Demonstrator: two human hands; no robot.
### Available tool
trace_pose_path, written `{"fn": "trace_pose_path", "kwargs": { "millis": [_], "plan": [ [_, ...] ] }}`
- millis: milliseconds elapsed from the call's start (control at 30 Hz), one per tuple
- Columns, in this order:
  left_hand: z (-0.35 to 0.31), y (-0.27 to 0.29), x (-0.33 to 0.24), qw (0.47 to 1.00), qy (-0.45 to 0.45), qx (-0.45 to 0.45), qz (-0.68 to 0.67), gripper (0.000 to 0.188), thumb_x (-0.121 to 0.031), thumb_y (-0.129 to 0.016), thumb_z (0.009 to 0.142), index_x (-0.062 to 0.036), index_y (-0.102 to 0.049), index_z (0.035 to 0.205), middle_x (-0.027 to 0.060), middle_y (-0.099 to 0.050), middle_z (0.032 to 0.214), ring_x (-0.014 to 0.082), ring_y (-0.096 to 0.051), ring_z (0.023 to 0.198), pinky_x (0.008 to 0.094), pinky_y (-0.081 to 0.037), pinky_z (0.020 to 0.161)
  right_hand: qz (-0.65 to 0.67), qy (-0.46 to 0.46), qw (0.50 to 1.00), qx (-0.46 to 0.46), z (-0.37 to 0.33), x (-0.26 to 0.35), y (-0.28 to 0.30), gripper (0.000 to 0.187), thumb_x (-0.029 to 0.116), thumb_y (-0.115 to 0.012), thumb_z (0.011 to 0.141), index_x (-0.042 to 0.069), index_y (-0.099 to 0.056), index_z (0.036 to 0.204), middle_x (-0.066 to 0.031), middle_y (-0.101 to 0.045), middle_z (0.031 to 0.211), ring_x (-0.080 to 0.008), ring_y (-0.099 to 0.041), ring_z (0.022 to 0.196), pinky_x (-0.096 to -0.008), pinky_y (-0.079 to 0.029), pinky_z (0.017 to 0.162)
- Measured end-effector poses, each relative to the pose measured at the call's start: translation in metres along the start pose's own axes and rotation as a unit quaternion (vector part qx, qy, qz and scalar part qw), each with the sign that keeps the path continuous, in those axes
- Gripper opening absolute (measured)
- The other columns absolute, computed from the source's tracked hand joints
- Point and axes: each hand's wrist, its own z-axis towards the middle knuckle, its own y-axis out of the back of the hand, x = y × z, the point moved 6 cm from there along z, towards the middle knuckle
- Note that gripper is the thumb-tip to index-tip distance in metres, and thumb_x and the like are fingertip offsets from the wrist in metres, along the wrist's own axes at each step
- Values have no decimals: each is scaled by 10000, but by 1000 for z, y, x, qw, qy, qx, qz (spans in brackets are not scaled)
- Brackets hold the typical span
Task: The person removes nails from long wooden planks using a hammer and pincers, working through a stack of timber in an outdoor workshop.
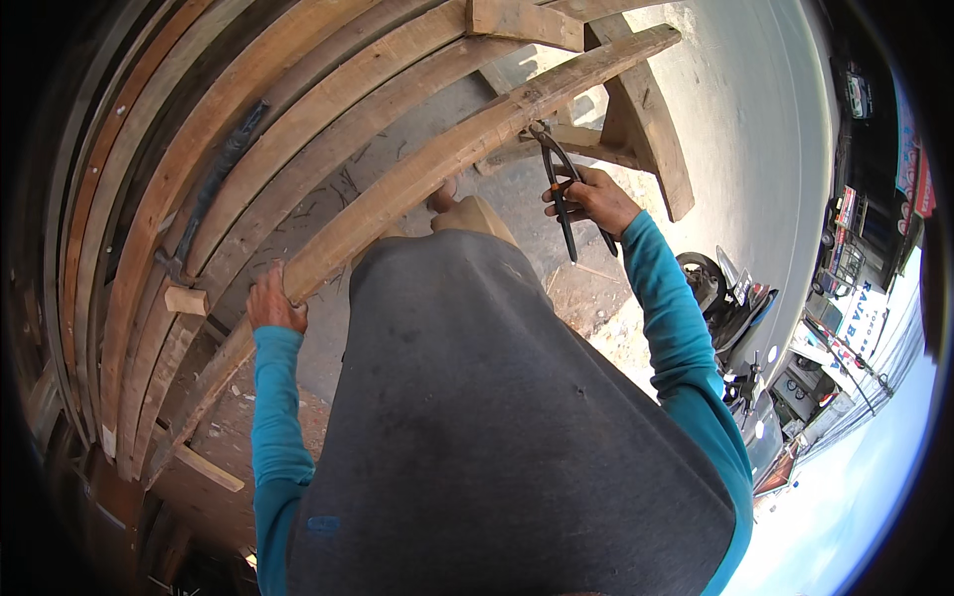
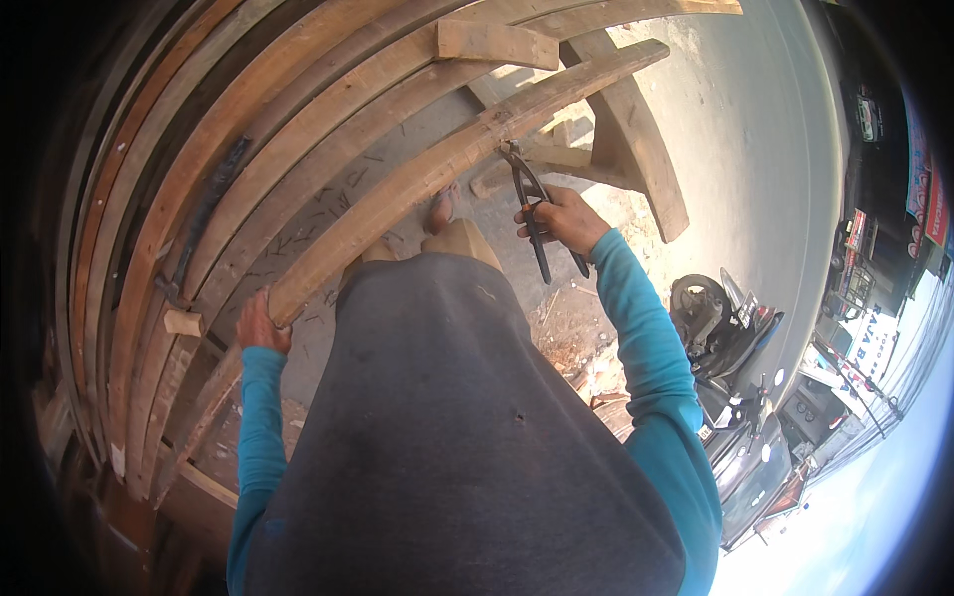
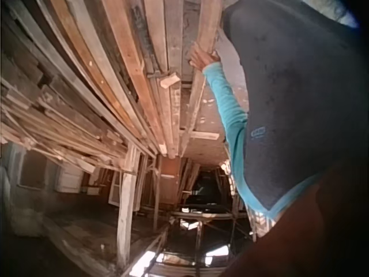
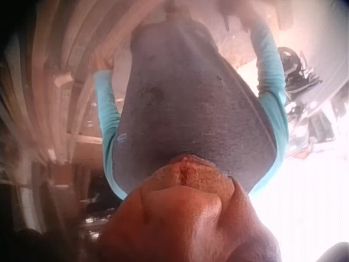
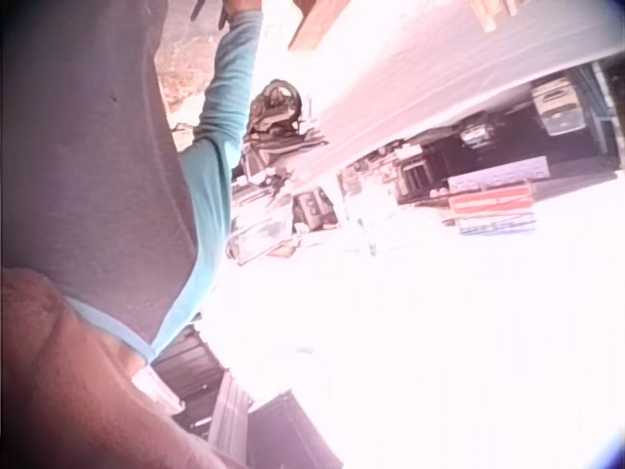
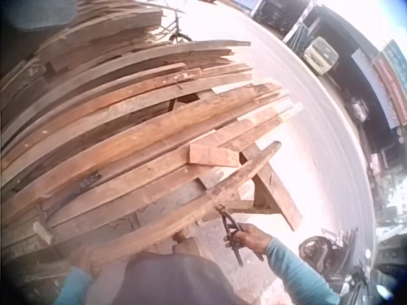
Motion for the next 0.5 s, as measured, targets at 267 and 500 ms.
{"fn": "trace_pose_path", "kwargs": {
  "millis": [267, 500],
  "plan": [
    [-10, -11, 0, 999, 37, -26, 14, 864, -123, -884, 637, -157, -466, 1393, 146, -537, 1207, 370, -508, 1200, 494, -393, 1021, -48, -84, 992, 81, 12, 16, 29, 433, 103, -456, 967, -95, -432, 1351, -241, -672, 1114, -344, -720, 960, -421, -619, 852],
    [-9, -8, -1, 999, 30, -23, 19, 880, -141, -894, 629, -157, -461, 1394, 164, -541, 1224, 379, -516, 1199, 494, -398, 1029, -47, -108, 987, 108, 12, 28, 39, 410, 90, -456, 964, -97, -445, 1330, -244, -665, 1098, -373, -718, 969, -424, -624, 840]
  ]
}}
